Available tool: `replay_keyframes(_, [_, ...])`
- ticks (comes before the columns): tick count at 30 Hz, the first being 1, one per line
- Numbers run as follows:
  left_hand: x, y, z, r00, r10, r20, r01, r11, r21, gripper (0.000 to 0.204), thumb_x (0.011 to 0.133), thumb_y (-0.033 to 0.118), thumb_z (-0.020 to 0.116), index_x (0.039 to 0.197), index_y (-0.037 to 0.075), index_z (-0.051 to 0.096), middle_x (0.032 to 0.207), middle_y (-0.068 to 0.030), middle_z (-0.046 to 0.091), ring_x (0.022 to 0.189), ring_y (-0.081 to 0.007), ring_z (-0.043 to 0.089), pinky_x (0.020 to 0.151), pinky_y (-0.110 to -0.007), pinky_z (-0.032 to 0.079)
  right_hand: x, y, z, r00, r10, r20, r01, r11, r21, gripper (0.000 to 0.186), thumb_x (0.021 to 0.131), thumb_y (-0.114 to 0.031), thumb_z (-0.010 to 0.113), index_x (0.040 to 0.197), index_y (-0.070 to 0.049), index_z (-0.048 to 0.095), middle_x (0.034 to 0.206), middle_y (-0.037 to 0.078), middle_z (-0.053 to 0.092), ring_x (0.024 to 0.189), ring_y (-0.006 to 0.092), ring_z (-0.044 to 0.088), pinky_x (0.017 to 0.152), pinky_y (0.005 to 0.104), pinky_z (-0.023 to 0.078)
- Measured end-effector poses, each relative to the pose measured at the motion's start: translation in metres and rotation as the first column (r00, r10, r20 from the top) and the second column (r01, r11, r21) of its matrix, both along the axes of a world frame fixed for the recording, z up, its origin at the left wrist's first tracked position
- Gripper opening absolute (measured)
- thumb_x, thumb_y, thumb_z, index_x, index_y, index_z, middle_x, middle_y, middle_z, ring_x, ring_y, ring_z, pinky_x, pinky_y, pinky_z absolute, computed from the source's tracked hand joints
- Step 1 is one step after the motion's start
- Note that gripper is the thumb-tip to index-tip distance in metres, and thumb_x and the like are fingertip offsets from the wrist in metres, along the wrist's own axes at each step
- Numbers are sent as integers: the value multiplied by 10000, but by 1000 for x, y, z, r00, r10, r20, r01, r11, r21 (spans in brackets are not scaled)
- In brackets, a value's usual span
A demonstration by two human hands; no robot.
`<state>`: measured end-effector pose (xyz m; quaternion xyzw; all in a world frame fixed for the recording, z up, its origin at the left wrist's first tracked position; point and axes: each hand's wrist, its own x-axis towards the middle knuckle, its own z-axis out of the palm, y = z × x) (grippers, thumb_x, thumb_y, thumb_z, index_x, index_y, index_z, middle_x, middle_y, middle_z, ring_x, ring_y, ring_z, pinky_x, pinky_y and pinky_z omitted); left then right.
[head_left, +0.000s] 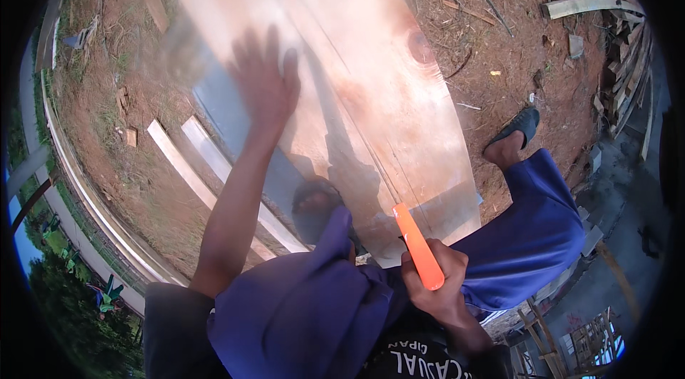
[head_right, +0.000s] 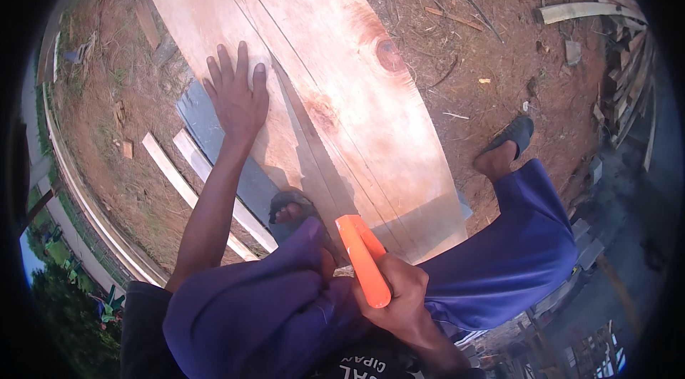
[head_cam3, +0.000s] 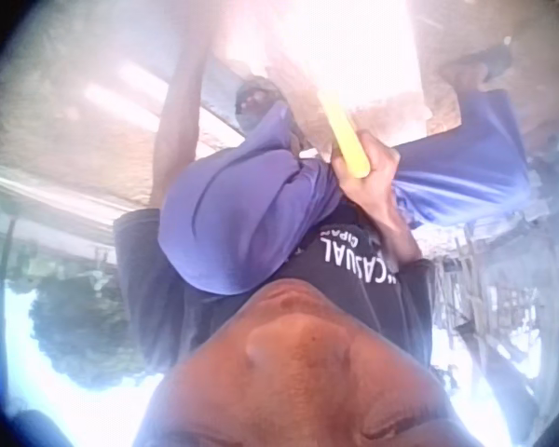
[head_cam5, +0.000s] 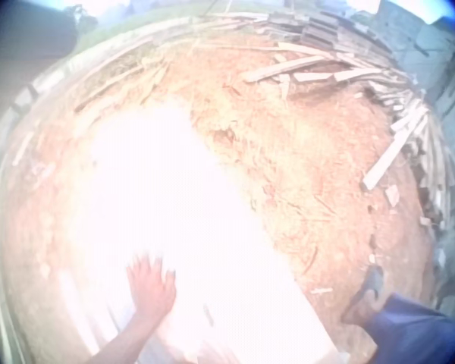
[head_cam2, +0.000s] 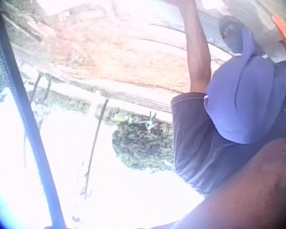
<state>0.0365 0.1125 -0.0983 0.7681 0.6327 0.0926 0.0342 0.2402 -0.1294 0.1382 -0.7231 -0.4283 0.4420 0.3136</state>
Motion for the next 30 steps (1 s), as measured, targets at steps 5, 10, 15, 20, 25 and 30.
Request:
replay_keyframes(5, [3,1,4,1000,6,-17,-7,1000,-8,573,1048,455,468,1562,205,431,1645,-221,284,1525,-472,203,1201,-656,168,-3,13,12,999,-33,-9,33,999,-11,119,812,32,669,926,63,665,660,116,616,543,159,631,539,283,468])
replay_keyframes(10, [18,16,5,997,-34,66,31,999,43,565,1041,440,493,1557,216,441,1641,-219,293,1524,-474,206,1193,-668,179,-33,176,-93,999,-34,-6,34,999,-29,236,858,-157,708,853,62,621,625,218,621,524,296,619,559,405,490])
replay_keyframes(15, [-4,0,-1,999,15,32,-15,1000,19,564,1039,439,498,1553,213,448,1641,-218,294,1525,-472,203,1195,-665,178,-19,63,-47,1000,20,-22,-20,1000,23,122,844,21,697,792,31,587,594,66,568,546,69,524,510,281,433])
replay_keyframes(20, [6,1,6,1000,21,22,-21,1000,-12,563,1039,445,499,1548,207,457,1640,-220,292,1527,-473,195,1199,-660,178,-3,-4,23,996,53,76,-58,997,59,56,818,52,673,860,55,636,612,83,599,533,96,566,531,283,468])
replay_keyframes(25, [13,4,6,999,0,45,1,1000,-16,572,1036,456,500,1551,210,452,1645,-219,284,1527,-467,204,1203,-655,172,-33,137,-92,999,22,30,-20,998,-56,190,842,-103,714,848,54,608,666,205,644,573,245,671,565,354,497])
replay_keyframes(30, [3,10,4,999,5,37,-5,1000,15,577,1036,463,498,1555,215,447,1647,-220,280,1526,-462,211,1203,-656,171,-32,126,-69,998,-22,-61,12,989,-150,175,832,-87,716,835,48,605,640,167,628,560,191,641,554,341,491])
